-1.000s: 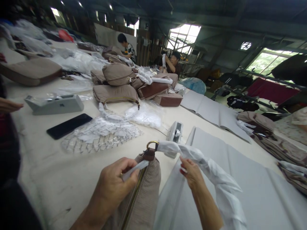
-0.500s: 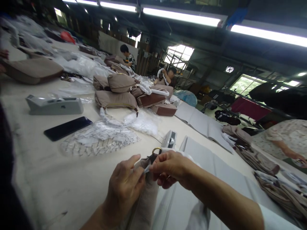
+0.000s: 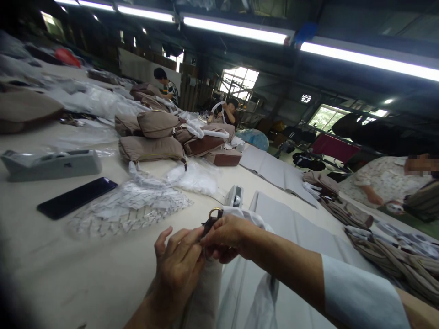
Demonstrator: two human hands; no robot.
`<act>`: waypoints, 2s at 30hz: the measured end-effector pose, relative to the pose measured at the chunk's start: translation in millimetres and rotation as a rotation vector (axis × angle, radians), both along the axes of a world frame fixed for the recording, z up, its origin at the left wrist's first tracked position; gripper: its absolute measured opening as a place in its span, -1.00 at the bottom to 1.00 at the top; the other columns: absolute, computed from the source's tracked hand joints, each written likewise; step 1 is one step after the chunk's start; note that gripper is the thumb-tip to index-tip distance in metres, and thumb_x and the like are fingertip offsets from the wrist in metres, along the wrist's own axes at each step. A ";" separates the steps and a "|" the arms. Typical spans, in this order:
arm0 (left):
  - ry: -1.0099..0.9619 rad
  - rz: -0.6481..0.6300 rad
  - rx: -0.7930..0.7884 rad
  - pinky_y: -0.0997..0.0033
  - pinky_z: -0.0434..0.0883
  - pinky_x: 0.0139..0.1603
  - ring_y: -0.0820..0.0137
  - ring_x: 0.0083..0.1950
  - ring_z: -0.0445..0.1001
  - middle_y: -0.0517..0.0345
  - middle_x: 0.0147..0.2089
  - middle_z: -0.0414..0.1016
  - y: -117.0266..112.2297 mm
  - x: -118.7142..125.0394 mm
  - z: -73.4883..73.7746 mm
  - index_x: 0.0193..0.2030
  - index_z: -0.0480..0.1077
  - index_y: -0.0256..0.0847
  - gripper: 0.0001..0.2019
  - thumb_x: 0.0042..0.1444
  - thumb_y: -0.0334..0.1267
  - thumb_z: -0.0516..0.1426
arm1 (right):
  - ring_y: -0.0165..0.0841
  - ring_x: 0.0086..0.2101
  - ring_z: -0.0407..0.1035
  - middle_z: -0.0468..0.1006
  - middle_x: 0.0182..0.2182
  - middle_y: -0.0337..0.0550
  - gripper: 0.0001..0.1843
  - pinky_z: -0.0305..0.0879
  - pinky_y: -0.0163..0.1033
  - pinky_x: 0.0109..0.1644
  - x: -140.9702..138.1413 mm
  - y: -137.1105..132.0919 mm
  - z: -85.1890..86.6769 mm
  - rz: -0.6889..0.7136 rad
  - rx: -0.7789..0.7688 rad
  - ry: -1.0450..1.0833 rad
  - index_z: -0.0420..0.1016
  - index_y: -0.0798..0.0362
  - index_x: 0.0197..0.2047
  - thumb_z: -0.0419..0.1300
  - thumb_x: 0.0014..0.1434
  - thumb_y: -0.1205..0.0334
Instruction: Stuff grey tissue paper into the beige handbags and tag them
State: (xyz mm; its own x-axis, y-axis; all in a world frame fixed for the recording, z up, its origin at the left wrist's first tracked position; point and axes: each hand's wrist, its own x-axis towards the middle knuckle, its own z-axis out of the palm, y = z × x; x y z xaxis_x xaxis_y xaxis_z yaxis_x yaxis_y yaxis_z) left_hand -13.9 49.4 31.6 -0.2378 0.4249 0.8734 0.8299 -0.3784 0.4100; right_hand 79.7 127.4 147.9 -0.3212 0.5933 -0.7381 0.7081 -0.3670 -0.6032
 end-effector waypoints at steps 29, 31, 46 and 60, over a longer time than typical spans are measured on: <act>-0.113 0.000 -0.055 -0.14 -0.01 0.25 0.32 -0.11 0.42 0.09 -0.18 0.48 -2.0 2.2 -1.1 -0.44 0.36 -0.25 -0.91 0.05 -0.46 0.13 | -0.53 -0.60 0.26 0.46 -0.54 -0.33 -0.50 0.18 -0.43 -0.55 40.1 -13.5 20.3 0.255 0.157 0.326 0.12 0.02 -0.11 0.32 -0.01 0.14; -0.116 0.011 -0.048 -0.14 -0.01 0.26 0.32 -0.10 0.42 0.07 -0.17 0.47 -2.9 1.5 -0.7 -0.45 0.36 -0.25 -0.90 0.07 -0.44 0.12 | -0.53 -0.62 0.25 0.46 -0.54 -0.32 -0.52 0.18 -0.43 -0.58 30.1 -10.6 18.7 0.269 0.173 0.343 0.13 0.03 -0.15 0.33 -0.01 0.13; -0.100 0.030 0.060 -0.08 -0.10 0.31 0.37 -0.11 0.42 0.21 -0.12 0.55 2.4 0.5 -3.4 -0.47 0.36 -0.24 -0.86 0.10 -0.43 0.12 | -0.56 -0.75 0.20 0.45 -0.60 -0.37 -0.71 0.03 -0.48 -0.73 -0.9 -1.1 7.0 0.250 0.277 0.113 0.19 0.05 -0.30 0.22 -0.08 0.30; -0.117 -0.092 -0.044 -0.10 -0.01 0.24 0.38 -0.21 0.43 0.22 -0.36 0.50 0.1 -1.1 -3.4 -0.45 0.29 -0.23 -0.81 0.19 -0.44 0.02 | -0.53 -0.75 0.21 0.44 -0.65 -0.39 -0.75 0.04 -0.48 -0.74 -3.7 0.0 3.7 0.281 0.305 0.034 0.21 0.04 -0.33 0.18 -0.12 0.38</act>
State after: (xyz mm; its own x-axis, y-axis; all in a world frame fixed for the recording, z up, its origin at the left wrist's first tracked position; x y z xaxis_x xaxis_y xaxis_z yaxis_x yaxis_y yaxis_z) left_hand -15.0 49.5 28.2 -0.2953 0.4869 0.8220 0.7381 -0.4300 0.5198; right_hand 76.1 127.4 151.5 -0.5235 0.6685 -0.5283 0.7329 0.0370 -0.6794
